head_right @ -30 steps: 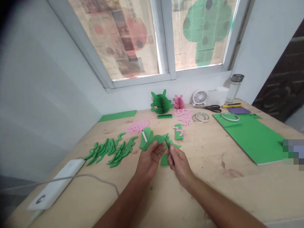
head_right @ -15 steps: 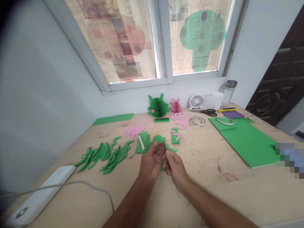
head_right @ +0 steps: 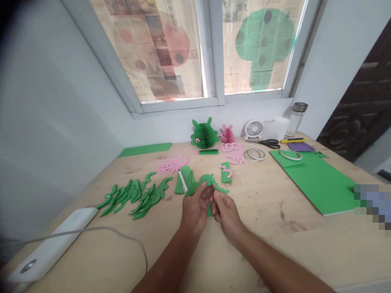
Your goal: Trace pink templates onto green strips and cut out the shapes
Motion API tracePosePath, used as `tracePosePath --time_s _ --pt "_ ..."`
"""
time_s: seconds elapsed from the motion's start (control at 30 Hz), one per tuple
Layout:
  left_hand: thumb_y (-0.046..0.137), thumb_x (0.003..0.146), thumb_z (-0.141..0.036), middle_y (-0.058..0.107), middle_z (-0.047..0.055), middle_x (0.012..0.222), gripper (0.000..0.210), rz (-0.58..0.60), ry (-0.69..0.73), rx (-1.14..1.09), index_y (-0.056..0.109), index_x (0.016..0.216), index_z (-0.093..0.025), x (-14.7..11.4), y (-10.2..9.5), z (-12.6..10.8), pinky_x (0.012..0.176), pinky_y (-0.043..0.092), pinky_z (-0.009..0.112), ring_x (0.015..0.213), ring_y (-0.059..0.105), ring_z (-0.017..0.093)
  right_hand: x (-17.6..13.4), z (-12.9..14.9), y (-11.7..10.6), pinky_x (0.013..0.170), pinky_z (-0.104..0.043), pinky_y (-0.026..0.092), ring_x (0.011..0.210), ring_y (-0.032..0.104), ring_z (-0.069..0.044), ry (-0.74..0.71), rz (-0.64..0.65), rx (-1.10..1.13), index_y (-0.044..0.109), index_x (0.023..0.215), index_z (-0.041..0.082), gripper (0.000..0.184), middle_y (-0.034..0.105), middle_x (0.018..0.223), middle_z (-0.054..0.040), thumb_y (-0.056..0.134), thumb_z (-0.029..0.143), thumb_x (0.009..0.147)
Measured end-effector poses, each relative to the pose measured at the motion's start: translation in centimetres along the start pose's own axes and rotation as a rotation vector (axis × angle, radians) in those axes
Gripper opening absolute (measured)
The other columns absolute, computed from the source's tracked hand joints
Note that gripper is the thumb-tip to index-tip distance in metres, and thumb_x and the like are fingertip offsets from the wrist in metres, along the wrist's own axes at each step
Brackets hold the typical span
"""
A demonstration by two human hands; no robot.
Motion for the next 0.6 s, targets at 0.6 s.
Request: tracePosePath --time_s 0.6 --pt "0.076 0.053 -0.019 0.066 0.003 0.062 0.018 -0.003 0.021 0.099 0.062 0.064 -0.013 0.08 -0.05 -0.71 0.059 0.049 0.025 0.057 0.064 0.015 -0.12 0.69 0.26 0.036 -0.02 0.01 0.034 0.023 -0.003 0.036 0.002 0.003 0.054 0.069 0.017 0.049 0.042 0.041 0.0081 0.068 0.064 0.069"
Point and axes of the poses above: each hand's wrist, its own x-axis towards the middle knuckle, its own y-axis out of the palm, z = x × y, the point moved 2 cm from there along x, towards the middle knuckle
